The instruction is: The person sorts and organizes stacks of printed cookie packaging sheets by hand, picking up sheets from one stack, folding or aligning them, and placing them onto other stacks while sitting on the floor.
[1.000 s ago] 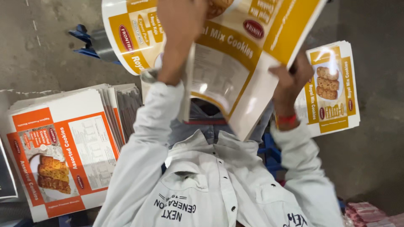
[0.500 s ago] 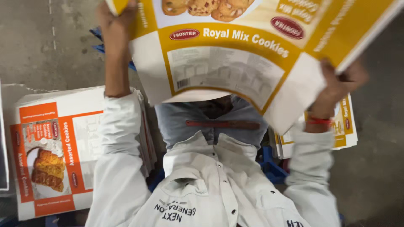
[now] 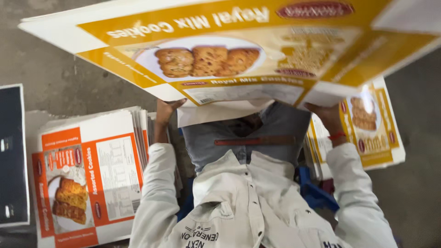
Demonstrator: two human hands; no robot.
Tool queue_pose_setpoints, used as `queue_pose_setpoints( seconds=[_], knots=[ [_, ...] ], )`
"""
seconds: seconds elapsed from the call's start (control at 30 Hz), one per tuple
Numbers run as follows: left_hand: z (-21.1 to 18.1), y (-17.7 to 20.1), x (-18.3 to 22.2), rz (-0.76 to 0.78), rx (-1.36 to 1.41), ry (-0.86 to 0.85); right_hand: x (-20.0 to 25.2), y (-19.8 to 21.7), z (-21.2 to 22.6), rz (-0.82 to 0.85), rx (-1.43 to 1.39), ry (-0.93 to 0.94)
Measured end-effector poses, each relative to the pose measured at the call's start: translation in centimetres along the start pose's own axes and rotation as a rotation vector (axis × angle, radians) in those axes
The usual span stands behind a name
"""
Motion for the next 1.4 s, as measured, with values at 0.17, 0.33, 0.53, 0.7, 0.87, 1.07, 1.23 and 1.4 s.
queue_pose_setpoints(
  seconds=[0.17, 0.33, 0.53, 0.7, 0.87, 1.07, 1.23, 1.4],
  knots=[
    [-4.8, -3.0, 0.1, -0.173, -0.117, -0.105, 1.7, -1.9, -5.8, -0.217, -0.297, -0.062],
    [-17.7, -10.4, -5.0, 0.030, -0.260, -0.457, 2.7, 0.5, -5.4, -0.513, -0.379, 0.091],
    [-26.0, -25.6, -10.2, 0.456, -0.316, -0.441, 9.2, 8.6, -6.6, -0.791, -0.468, -0.182],
    [-25.1, -42.1, -11.0, 0.754, -0.218, -0.491, 16.4, 12.6, -11.7, -1.055, -0.676, -0.217],
    [-21.3, -56.8, -8.7, 0.965, -0.341, -0.437, 19.8, 13.5, -14.7, -1.261, -0.884, -0.340],
    [-14.9, -66.0, -7.9, 1.150, -0.426, -0.436, 18.8, 14.9, -15.4, -1.391, -0.856, -0.503],
    [-11.5, -55.6, -9.6, 0.935, -0.224, -0.250, 14.9, 16.3, -20.4, -1.405, -0.839, -0.743],
    [-17.2, -28.2, -13.2, 0.263, -0.864, -0.612, 14.7, 13.9, -29.3, -1.377, -0.778, -1.048]
  ],
)
Point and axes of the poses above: each hand's wrist, its own x-axis away from the middle knuckle, its own y-axis out of the back of the hand, z = x × y, the point moved 5 cm from there along -x, towards the middle knuckle, and after that the axes turned 15 degrees about -y, right-handed, at the moved point
